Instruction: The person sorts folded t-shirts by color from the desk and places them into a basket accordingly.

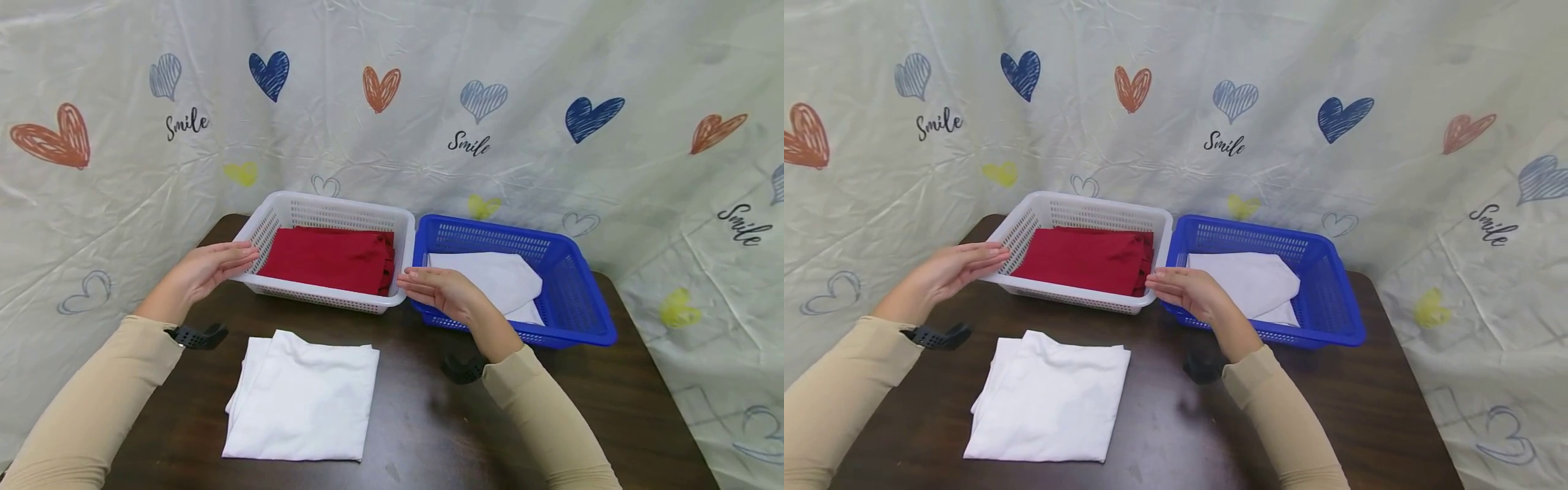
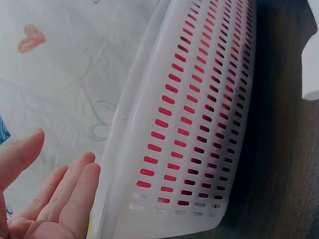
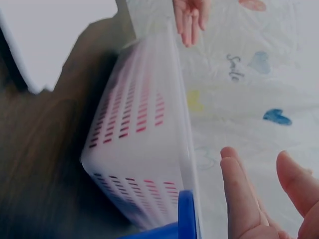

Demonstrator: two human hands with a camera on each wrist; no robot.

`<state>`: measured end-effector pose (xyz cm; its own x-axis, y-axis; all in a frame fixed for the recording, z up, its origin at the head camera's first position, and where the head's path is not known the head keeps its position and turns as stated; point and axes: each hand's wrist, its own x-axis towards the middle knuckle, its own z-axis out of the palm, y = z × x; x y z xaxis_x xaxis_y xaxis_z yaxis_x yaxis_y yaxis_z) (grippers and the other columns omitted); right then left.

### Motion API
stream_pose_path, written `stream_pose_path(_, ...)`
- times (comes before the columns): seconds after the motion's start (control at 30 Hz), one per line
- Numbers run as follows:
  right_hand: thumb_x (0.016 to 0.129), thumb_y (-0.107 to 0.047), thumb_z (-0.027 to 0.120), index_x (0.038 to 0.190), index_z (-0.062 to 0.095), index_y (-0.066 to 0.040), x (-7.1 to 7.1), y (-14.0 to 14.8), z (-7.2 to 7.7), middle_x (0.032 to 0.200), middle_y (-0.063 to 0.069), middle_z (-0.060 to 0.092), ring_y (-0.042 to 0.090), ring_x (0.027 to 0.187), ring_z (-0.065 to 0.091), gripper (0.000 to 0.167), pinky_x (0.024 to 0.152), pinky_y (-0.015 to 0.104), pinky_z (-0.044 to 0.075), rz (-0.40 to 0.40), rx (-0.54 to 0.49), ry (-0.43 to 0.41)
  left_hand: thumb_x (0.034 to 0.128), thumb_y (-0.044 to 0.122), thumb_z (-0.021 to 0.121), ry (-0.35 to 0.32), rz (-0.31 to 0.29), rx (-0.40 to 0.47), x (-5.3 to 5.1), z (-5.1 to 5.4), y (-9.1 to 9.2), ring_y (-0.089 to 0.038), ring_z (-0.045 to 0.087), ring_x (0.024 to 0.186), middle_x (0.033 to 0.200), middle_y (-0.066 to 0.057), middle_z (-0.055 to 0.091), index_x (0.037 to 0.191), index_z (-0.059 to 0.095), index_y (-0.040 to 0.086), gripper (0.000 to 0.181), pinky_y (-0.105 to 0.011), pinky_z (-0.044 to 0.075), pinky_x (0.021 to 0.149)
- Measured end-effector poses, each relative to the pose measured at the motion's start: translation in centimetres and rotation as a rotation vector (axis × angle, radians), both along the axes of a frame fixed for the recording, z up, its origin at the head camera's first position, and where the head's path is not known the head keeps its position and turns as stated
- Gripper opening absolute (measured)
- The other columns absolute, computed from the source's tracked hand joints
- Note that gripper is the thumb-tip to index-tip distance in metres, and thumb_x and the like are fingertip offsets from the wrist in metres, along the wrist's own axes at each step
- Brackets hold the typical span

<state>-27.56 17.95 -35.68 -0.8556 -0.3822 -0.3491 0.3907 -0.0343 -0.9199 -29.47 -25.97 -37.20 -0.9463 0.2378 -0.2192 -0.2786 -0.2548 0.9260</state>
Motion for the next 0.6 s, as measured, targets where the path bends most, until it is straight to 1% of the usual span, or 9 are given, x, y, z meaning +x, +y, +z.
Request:
stream_pose_path(0.03, 0.104, -0.011, 0.05, 0.147, 0.038, 0.007, 0.3, 0.0, 0.0, 0.145, 0.022, 0.052, 0.01, 0.104, 0.071, 0.048, 0.102, 0.032, 0.049, 0.006, 0.0, 0.002, 0.0993, 0.009, 0.057, 0.01, -0.006, 0.008, 0.2, 0.0, 0.0, -0.007, 0.074, 0.092, 0.099, 0.006, 0.077, 0.111, 0.063, 0.012, 0.013, -0.02, 0.059, 0.083)
stream_pose_path(0.07, 0.104, -0.01, 0.05, 0.146, 0.039, 0.008, 0.6, 0.0, 0.0, 0.141, 0.02, 0.058, 0.008, 0.102, 0.071, 0.048, 0.103, 0.033, 0.048, 0.013, -0.002, 0.005, 0.0995, 0.008, 0.057, 0.02, -0.012, 0.025, 0.4, -0.1, -0.1, -0.008, 0.074, 0.093, 0.1, 0.005, 0.077, 0.106, 0.066, 0.014, 0.012, -0.02, 0.059, 0.083)
stream_pose_path(0.1, 0.103, -0.009, 0.05, 0.146, 0.04, 0.008, 0.9, 0.0, 0.0, 0.135, 0.017, 0.063, 0.008, 0.101, 0.072, 0.047, 0.103, 0.034, 0.048, 0.018, -0.002, 0.009, 0.0999, 0.007, 0.055, 0.029, -0.022, 0.038, 0.7, -0.1, -0.1, -0.008, 0.074, 0.094, 0.1, 0.005, 0.077, 0.103, 0.068, 0.015, 0.015, -0.02, 0.059, 0.083)
stream_pose_path(0.2, 0.103, -0.007, 0.051, 0.144, 0.04, 0.01, 1.9, 0.0, -0.2, 0.119, 0.006, 0.072, 0.009, 0.102, 0.072, 0.046, 0.103, 0.035, 0.048, 0.039, -0.009, 0.022, 0.1005, 0.004, 0.053, 0.05, -0.042, 0.07, 1.4, -0.2, -0.2, -0.009, 0.074, 0.096, 0.102, 0.003, 0.077, 0.101, 0.071, 0.015, 0.021, -0.021, 0.059, 0.084)
stream_pose_path(0.27, 0.102, -0.007, 0.051, 0.144, 0.04, 0.012, 2.4, 0.0, -0.5, 0.115, 0.003, 0.073, 0.01, 0.104, 0.072, 0.047, 0.102, 0.034, 0.05, 0.056, -0.015, 0.032, 0.1005, 0.003, 0.053, 0.063, -0.051, 0.074, 1.9, -0.1, -0.1, -0.009, 0.074, 0.096, 0.103, 0.003, 0.077, 0.101, 0.072, 0.014, 0.022, -0.022, 0.059, 0.085)
stream_pose_path(0.33, 0.102, -0.006, 0.051, 0.144, 0.04, 0.012, 2.8, 0.1, -0.8, 0.114, 0.003, 0.073, 0.011, 0.104, 0.072, 0.047, 0.102, 0.035, 0.05, 0.067, -0.017, 0.035, 0.1005, 0.003, 0.053, 0.068, -0.054, 0.075, 2.3, -0.2, -0.1, -0.009, 0.074, 0.096, 0.105, 0.002, 0.077, 0.103, 0.073, 0.014, 0.023, -0.022, 0.058, 0.086)
stream_pose_path(0.43, 0.101, -0.006, 0.053, 0.143, 0.041, 0.012, 3.4, 0.2, -1.2, 0.118, 0.006, 0.073, 0.011, 0.104, 0.072, 0.047, 0.101, 0.034, 0.051, 0.064, -0.012, 0.026, 0.1005, 0.003, 0.053, 0.081, -0.062, 0.088, 3.0, -0.3, -0.1, -0.01, 0.074, 0.098, 0.106, 0.0, 0.077, 0.104, 0.073, 0.013, 0.022, -0.023, 0.058, 0.087)
stream_pose_path(0.6, 0.101, -0.007, 0.054, 0.144, 0.042, 0.01, 4.2, 0.6, -1.7, 0.131, 0.017, 0.066, 0.013, 0.106, 0.071, 0.047, 0.099, 0.032, 0.054, 0.055, 0.012, -0.002, 0.101, 0.003, 0.052, 0.099, -0.071, 0.076, 4.0, -0.9, -0.6, -0.01, 0.074, 0.099, 0.106, 0.001, 0.077, 0.105, 0.074, 0.013, 0.025, -0.022, 0.058, 0.087)
